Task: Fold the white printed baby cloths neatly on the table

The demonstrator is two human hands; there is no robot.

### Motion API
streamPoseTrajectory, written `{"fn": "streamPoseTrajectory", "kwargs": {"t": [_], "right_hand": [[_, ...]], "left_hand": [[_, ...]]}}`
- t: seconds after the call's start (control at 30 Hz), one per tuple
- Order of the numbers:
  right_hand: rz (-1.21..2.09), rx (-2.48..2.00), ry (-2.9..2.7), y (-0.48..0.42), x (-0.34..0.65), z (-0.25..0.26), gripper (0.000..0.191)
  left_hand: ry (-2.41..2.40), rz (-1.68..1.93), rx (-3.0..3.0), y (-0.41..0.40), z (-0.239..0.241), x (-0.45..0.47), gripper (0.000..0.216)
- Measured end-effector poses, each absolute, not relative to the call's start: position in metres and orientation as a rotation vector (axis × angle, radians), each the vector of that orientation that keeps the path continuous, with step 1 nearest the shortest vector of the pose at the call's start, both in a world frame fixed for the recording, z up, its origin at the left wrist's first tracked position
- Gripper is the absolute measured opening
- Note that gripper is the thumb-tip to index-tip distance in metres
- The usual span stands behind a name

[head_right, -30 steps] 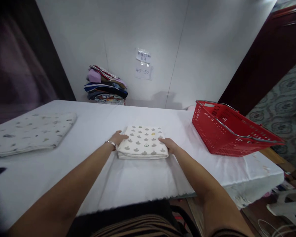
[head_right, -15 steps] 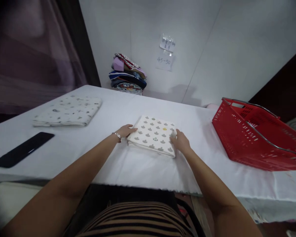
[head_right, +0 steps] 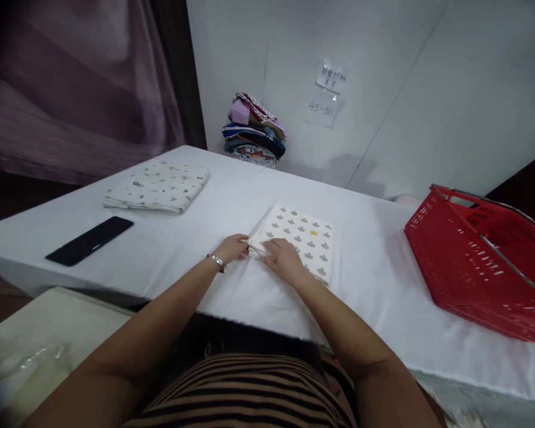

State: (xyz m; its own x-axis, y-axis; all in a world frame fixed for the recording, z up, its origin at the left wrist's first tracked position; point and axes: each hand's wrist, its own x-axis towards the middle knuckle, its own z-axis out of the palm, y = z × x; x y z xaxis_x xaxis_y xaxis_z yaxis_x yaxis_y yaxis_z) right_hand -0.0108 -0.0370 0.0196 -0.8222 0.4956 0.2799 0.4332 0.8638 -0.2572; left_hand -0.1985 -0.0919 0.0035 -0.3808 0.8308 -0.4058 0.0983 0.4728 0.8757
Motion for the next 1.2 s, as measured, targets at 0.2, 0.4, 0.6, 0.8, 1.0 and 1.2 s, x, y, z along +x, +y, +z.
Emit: {"fn": "streamPoseTrajectory", "kwargs": {"t": [0.2,0.4,0.6,0.8,1.0,1.2], "right_hand": [[0.104,-0.752,-2.793,-0.039,-0.022,0.013,0.036],[0.169,-0.768,-2.794,-0.037,-0.023,0.014,0.03],[0.078,-0.772,-2.841,-0.043,-0.024,0.014,0.031],[0.001,-0.733,-2.832,-0.046,-0.024,0.011,0.029],[0.092,-0.703,-2.787,-0.048,-0.024,0.013,0.028],[0.386,-0.804,-2.538,-0.016,0.006,0.019,0.028]], "left_hand": [[1.812,1.01,0.907,-0.099,-0.002,-0.193,0.046],[1.984,0.996,1.127,-0.1,-0.013,-0.193,0.025],[2.005,1.023,1.139,-0.1,-0.017,-0.192,0.028],[2.012,1.063,1.014,-0.094,-0.01,-0.198,0.028],[2.182,1.002,1.389,-0.089,0.0,-0.182,0.036],[2.246,0.786,1.693,-0.1,-0.003,-0.167,0.033]]}}
